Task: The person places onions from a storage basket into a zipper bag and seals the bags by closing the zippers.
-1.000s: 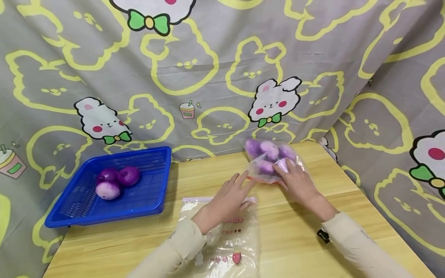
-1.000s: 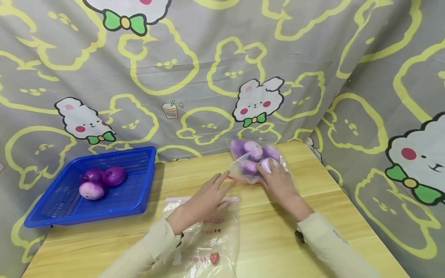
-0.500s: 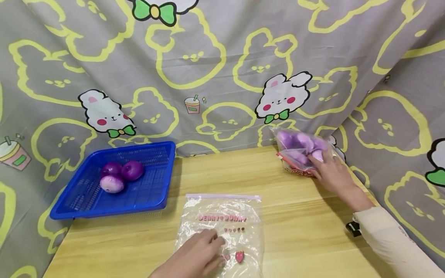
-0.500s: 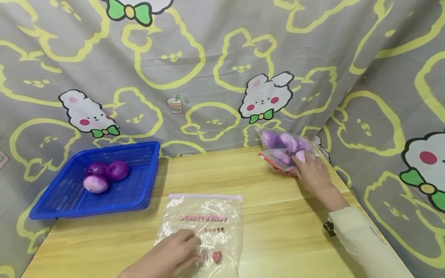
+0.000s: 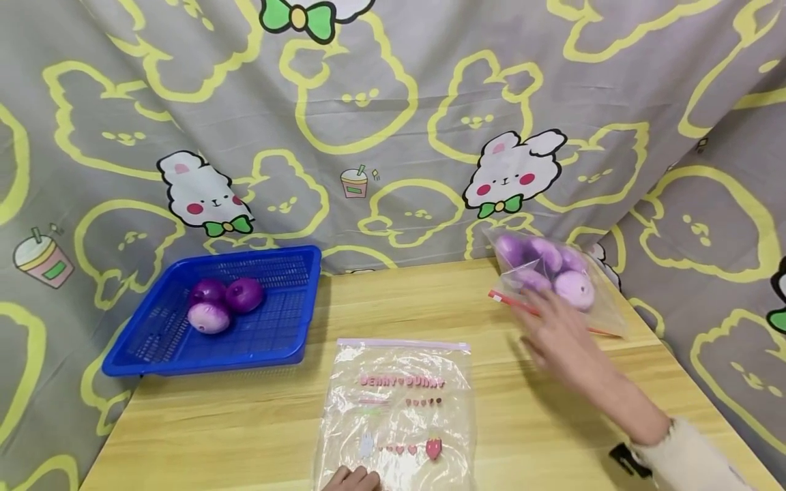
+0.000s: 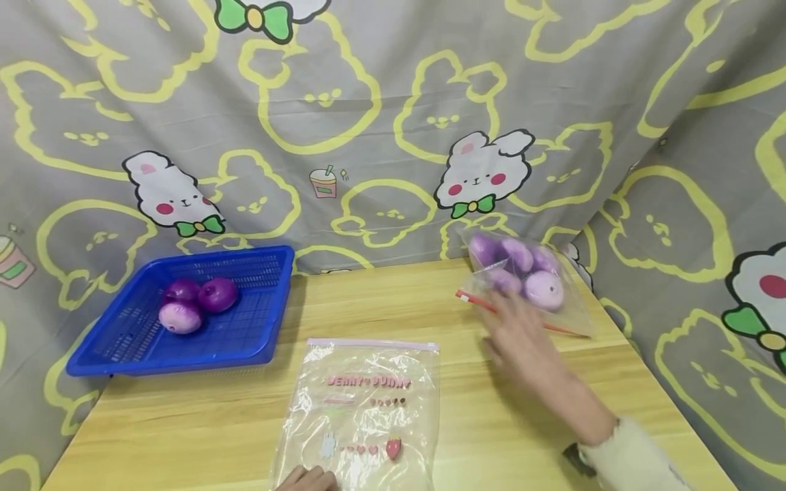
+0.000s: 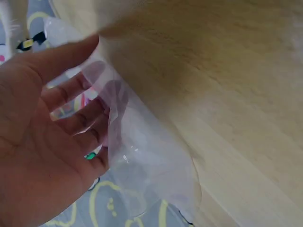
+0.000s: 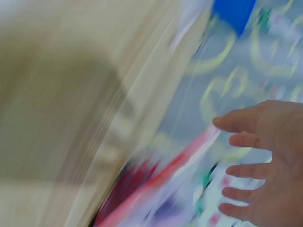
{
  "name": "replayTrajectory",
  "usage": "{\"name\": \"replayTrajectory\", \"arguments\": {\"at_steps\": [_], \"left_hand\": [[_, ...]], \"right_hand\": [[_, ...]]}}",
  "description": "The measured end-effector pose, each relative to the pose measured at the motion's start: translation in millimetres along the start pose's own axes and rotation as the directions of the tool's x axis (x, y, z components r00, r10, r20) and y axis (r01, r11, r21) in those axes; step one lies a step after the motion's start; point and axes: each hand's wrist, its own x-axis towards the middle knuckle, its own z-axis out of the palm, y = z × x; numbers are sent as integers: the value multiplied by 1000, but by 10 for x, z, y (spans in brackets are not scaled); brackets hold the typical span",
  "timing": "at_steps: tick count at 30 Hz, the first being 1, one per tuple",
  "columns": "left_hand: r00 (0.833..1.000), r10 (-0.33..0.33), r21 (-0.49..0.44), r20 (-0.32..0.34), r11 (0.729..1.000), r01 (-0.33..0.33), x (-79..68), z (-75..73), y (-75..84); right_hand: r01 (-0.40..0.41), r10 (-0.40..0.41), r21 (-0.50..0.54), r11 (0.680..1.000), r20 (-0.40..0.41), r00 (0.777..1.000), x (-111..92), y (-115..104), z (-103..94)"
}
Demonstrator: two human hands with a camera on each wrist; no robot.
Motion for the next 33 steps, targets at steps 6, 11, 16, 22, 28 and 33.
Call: {"name": "replayTrajectory", "arguments": {"at_steps": [6,11,16,22,28,33], "left_hand": [[981,140,-121,137,985,-123,260,-194,-137],[972,93,-108,214,992,-71,551,-355,-233],[965,115,-128,237,988,-87,665,-395,-254],[963,110,-164,245,984,-71,705,-358,-226],[996,61,-164,64,985,-50,738,-310,-192],[997,60,-192,52,980,-49,700,-269,-109]], "right_hand": [[68,-108,275,959,133,985,-138,-948,-154],[298,-365,385,873,111,924,-206,-1348,-120],[230,-391,498,836,249,886,-123,-1364,-40],[-218,28,458,862,386,922,268,-876,323],[-554,311,467,689,501,808,535,-400,758],[-665,321,660,350,582,747,641,-299,908]]}}
